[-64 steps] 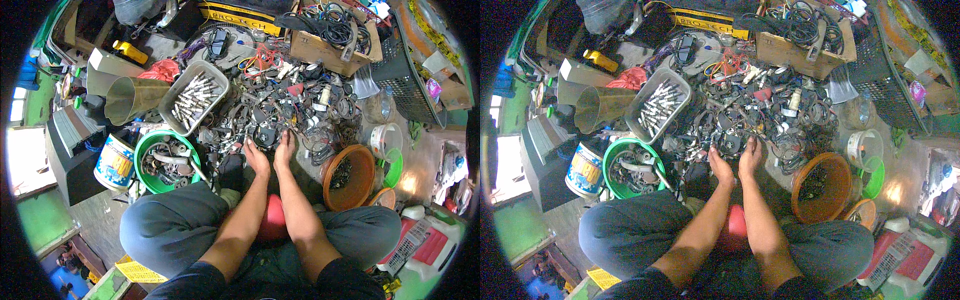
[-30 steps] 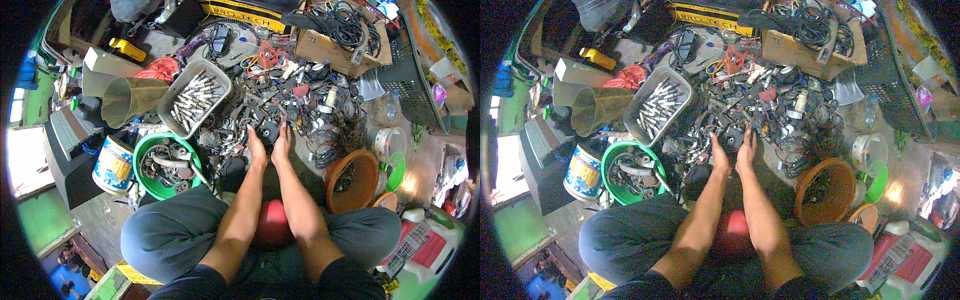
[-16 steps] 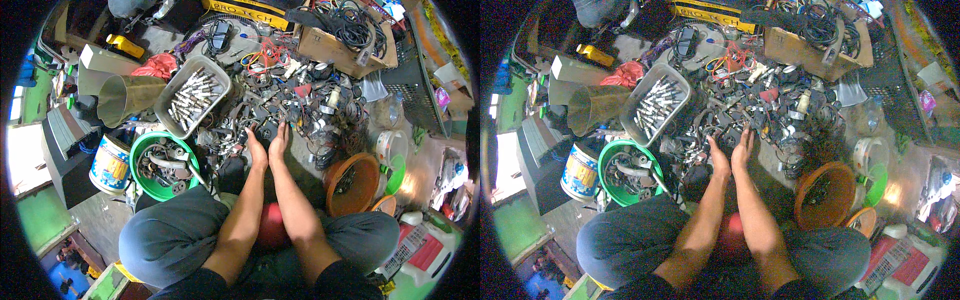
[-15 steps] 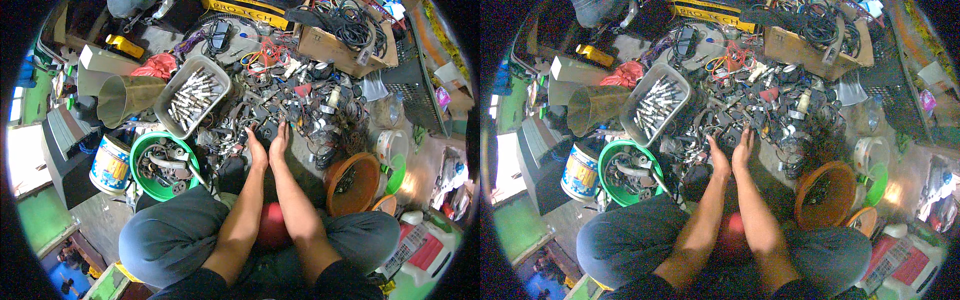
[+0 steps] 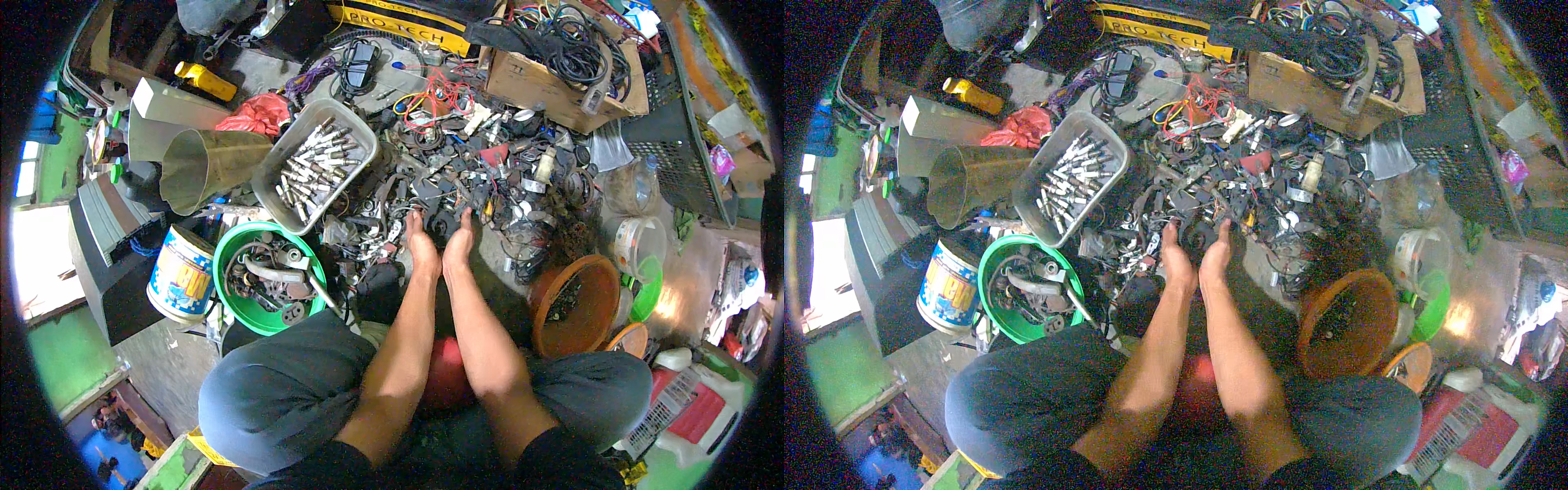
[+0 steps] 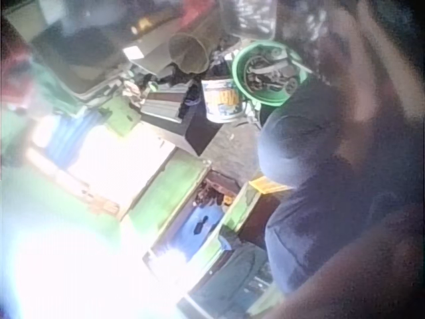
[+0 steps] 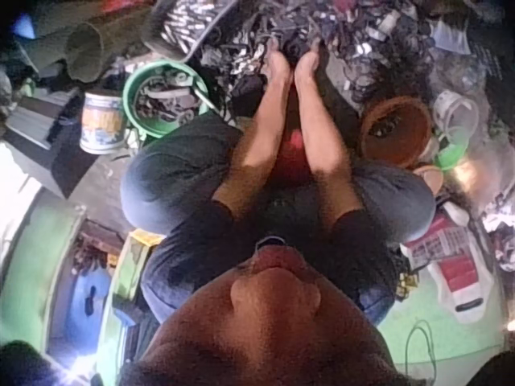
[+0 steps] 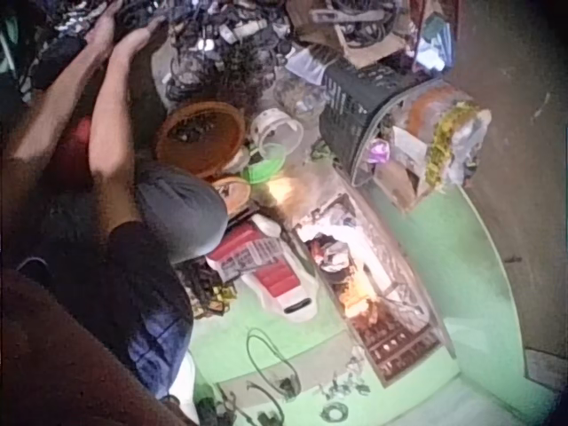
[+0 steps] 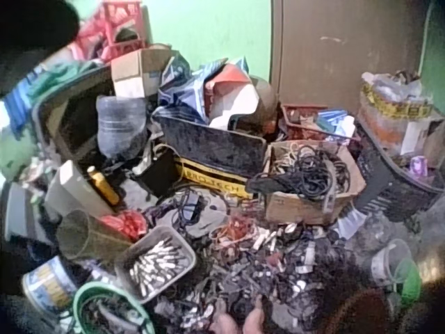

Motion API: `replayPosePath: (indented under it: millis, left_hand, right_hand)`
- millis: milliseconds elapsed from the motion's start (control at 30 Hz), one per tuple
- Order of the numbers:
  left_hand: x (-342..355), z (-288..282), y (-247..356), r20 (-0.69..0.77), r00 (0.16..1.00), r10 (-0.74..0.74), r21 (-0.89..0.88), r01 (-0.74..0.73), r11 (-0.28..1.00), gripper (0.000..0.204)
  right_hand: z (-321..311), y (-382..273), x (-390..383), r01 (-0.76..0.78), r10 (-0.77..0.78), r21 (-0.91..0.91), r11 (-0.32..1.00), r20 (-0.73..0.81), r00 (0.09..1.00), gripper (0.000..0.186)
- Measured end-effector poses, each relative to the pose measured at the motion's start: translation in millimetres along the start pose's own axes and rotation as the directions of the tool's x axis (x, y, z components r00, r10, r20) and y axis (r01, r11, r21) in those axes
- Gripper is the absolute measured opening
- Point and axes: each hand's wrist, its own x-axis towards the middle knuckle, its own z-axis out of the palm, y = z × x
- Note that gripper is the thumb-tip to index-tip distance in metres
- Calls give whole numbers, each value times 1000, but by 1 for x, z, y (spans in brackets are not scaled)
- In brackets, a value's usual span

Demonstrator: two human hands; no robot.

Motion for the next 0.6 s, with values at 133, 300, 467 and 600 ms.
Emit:
replayPosePath:
  millis: [133,300,467,600]
  left_hand:
    - [7,0,8,36,998,-47,-11,47,999,59]
    - [-8,13,33,142,975,-172,-23,177,984,66]
    - [-9,1,37,181,959,-216,-138,242,960,57]
    - [-24,11,41,208,956,-209,-330,269,905,47]
  right_hand:
    - [3,12,9,97,-98,-25,995,-25,995,57]
    - [-7,9,14,-98,61,233,968,164,985,54]
    - [-2,-3,-12,-92,30,225,970,262,965,52]
    - [-1,-14,-22,41,-97,190,981,297,950,46]
